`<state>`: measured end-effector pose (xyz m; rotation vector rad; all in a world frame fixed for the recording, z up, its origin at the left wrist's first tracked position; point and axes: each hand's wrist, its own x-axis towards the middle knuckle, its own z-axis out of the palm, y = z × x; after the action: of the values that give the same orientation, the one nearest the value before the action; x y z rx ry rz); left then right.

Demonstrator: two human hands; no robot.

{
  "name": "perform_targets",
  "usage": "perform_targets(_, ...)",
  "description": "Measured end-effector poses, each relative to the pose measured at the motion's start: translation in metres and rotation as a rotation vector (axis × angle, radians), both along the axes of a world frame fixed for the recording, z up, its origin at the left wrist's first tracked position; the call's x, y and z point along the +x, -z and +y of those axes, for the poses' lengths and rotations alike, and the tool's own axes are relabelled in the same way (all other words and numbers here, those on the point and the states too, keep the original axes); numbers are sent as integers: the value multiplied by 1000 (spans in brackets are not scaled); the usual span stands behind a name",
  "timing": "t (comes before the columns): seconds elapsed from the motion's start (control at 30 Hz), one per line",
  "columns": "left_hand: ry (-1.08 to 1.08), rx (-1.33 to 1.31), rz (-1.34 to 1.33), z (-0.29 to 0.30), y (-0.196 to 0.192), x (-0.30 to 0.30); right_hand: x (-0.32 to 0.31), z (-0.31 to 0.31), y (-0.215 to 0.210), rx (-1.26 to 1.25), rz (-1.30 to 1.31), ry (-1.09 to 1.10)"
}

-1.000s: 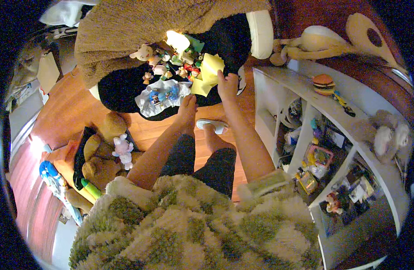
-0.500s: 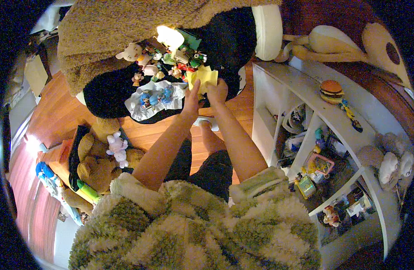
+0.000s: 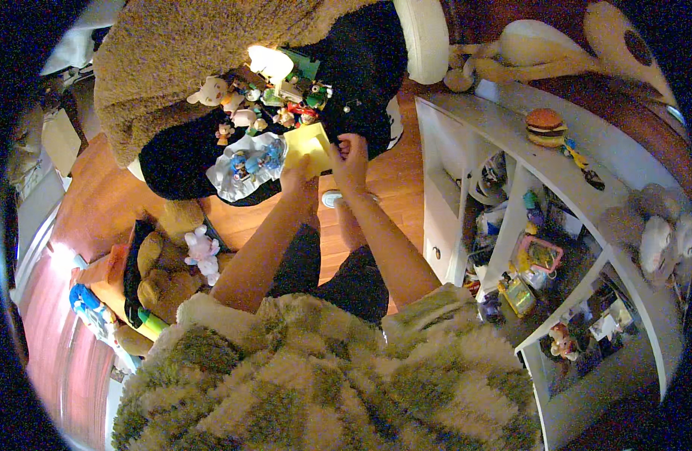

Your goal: The person assembles a miniature wooden dollhouse by applying adhesive-backed paper panels to the interior walls and inserting small wooden furniture pieces. The person handles paper panels, a wooden dollhouse frame, and miniature furniture, placing items into the structure.

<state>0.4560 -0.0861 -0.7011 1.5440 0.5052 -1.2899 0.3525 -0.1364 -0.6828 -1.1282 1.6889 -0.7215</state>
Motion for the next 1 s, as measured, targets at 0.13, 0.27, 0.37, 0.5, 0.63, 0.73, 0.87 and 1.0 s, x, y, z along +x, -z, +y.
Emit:
perform_targets(0.13, 7, -80, -63, 22, -38, 20, -23, -19, -10, -27, 183, 25)
perform_targets(0.27, 232, -70, -20, 44, -77, 54, -22, -51, -9, 32, 314, -6)
perform_targets(0.37, 373, -47, -11, 57, -100, 66, 4, -78, 1, 143, 578, -26)
perform_targets(0.5, 451, -96, -99, 61, -119, 63, 31, -97, 11, 481, 502, 207)
perform_targets(0.63, 597, -115, -229, 54, -147, 62, 29, -89, 17, 396, 527, 237)
perform_targets(0.73, 661, -120, -243, 42, -180, 60, 12, -67, 6, 188, 441, 199)
perform_targets(0.87, 737, -241, -245, 18, -234, 58, -21, -19, -61, 156, -230, 454)
perform_targets(1.0, 934, -452, -276, -11, -286, 36, -74, 51, -185, 250, -402, 509)
